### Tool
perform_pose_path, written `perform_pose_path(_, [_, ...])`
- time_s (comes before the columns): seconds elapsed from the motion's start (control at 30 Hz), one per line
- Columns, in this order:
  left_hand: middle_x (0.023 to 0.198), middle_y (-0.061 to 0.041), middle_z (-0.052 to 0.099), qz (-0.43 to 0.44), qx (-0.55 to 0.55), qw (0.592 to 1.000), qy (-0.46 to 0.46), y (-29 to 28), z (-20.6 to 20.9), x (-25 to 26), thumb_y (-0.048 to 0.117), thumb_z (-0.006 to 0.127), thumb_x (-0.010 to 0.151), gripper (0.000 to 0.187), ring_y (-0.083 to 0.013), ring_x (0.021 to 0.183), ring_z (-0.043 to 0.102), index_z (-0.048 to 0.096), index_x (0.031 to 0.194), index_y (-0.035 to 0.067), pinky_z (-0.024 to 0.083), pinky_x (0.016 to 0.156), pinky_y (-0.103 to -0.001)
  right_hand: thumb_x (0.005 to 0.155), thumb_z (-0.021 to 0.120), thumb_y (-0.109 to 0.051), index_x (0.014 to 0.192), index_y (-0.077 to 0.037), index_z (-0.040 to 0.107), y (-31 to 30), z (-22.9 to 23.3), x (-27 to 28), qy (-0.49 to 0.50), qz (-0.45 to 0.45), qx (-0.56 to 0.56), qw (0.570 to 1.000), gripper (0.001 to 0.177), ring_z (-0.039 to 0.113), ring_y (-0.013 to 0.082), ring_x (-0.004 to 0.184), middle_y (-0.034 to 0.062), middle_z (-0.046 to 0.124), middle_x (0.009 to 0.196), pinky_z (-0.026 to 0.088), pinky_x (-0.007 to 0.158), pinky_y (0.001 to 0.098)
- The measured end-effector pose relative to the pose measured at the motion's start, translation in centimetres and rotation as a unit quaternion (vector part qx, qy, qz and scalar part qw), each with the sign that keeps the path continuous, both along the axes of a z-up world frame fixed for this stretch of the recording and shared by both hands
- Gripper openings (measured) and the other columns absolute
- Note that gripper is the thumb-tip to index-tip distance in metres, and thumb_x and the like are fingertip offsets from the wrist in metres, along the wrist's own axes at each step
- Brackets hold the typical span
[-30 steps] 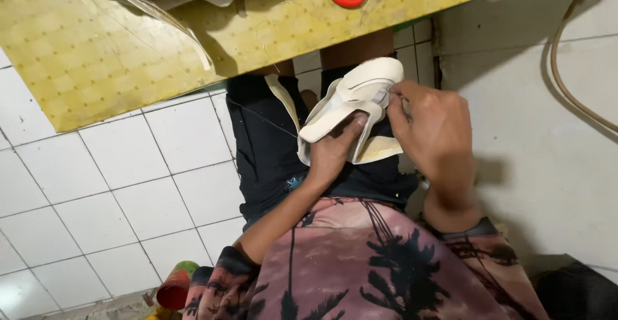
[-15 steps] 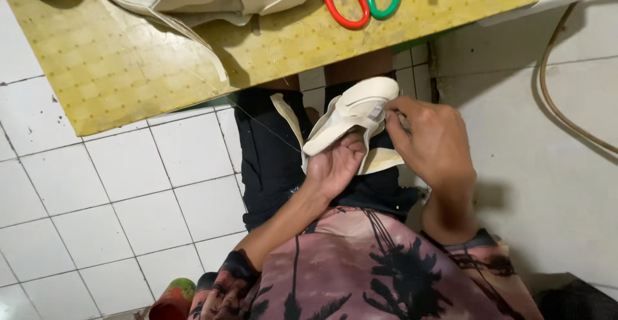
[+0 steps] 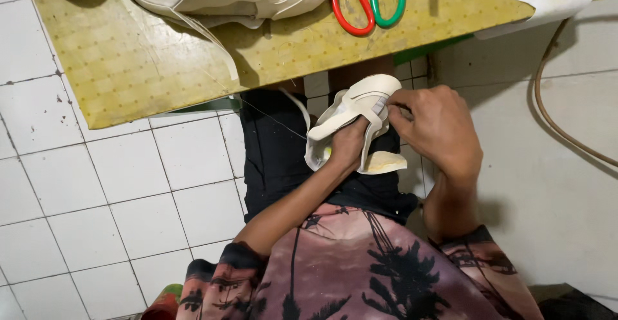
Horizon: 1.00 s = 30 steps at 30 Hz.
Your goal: The person sews a white shoe using a needle and thread, pulling the thread through the shoe's upper. They then use scissors to cut the thread and continue sewing the shoe.
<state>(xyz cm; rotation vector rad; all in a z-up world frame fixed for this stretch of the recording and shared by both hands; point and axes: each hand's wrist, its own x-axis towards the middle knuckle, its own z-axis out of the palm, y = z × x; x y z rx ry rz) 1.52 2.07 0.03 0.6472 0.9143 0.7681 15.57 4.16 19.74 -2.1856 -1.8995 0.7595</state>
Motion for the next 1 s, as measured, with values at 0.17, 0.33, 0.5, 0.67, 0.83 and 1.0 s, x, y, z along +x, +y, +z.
perform_pose_path(0.17, [0.110, -0.017, 0.072, 0.006, -0.051, 0.998, -0.022, -0.6, -0.3, 0.0, 0.015, 0.063, 0.101, 0.023, -0.0149, 0.102, 0.059, 0.075, 0.115, 0.000, 0.048, 0.102, -0.042, 0.095, 0.066, -0.010, 0.093, -0.005, 0.079, 1.2, 0.5, -0.7, -0.031, 0.009, -0.013, 0.999, 0.014, 0.067, 0.0362, 0.054, 0.0171, 0.068, 0.062, 0.053, 0.052, 0.0486])
perform_pose_path(0.33, [0.109, -0.013, 0.074, 0.035, -0.119, 0.990, -0.074, 0.5, -0.9, 0.5, 0.019, 0.070, 0.101, 0.021, -0.0143, 0.092, 0.066, 0.076, 0.112, 0.003, 0.054, 0.093, -0.038, 0.093, 0.067, -0.013, 0.092, -0.005, 0.080, 1.9, 1.2, -0.8, -0.045, 0.008, -0.039, 0.998, 0.016, 0.067, 0.0399, 0.055, 0.0189, 0.068, 0.061, 0.054, 0.054, 0.0521])
perform_pose_path(0.5, [0.105, -0.008, 0.072, 0.029, -0.119, 0.991, -0.053, 0.8, -0.6, 0.6, 0.019, 0.073, 0.096, 0.026, -0.0179, 0.093, 0.063, 0.075, 0.112, -0.002, 0.053, 0.093, -0.043, 0.093, 0.064, -0.020, 0.077, -0.009, 0.075, 2.3, 1.0, -0.5, -0.066, 0.012, -0.098, 0.993, 0.022, 0.067, 0.0379, 0.055, 0.0131, 0.065, 0.058, 0.053, 0.055, 0.0507])
perform_pose_path(0.67, [0.104, -0.010, 0.073, 0.026, -0.118, 0.991, -0.053, 0.8, -0.7, 0.8, 0.017, 0.074, 0.095, 0.024, -0.0181, 0.093, 0.065, 0.075, 0.111, -0.001, 0.056, 0.090, -0.042, 0.095, 0.064, -0.017, 0.079, -0.008, 0.075, 2.3, 1.0, -0.7, -0.078, 0.014, -0.103, 0.992, 0.021, 0.067, 0.0353, 0.055, 0.0123, 0.065, 0.057, 0.054, 0.056, 0.0493])
perform_pose_path(0.83, [0.100, -0.008, 0.070, -0.003, -0.037, 0.999, -0.014, -0.1, -0.4, -0.1, 0.015, 0.070, 0.095, 0.023, -0.0180, 0.092, 0.063, 0.074, 0.111, -0.001, 0.056, 0.089, -0.040, 0.096, 0.063, -0.017, 0.081, -0.007, 0.076, 1.8, 0.8, -1.1, -0.092, -0.002, -0.115, 0.989, 0.022, 0.070, 0.0426, 0.060, 0.0156, 0.066, 0.060, 0.055, 0.060, 0.0541])
perform_pose_path(1.0, [0.098, -0.039, 0.064, -0.111, 0.156, 0.974, 0.118, -0.9, 0.5, -0.9, 0.010, 0.051, 0.102, 0.033, -0.0328, 0.099, 0.065, 0.063, 0.121, -0.015, 0.051, 0.097, -0.053, 0.095, 0.063, -0.021, 0.073, -0.010, 0.070, 1.5, 0.3, -1.1, -0.126, -0.005, -0.123, 0.984, 0.025, 0.069, 0.0438, 0.061, 0.0149, 0.064, 0.058, 0.055, 0.059, 0.0534])
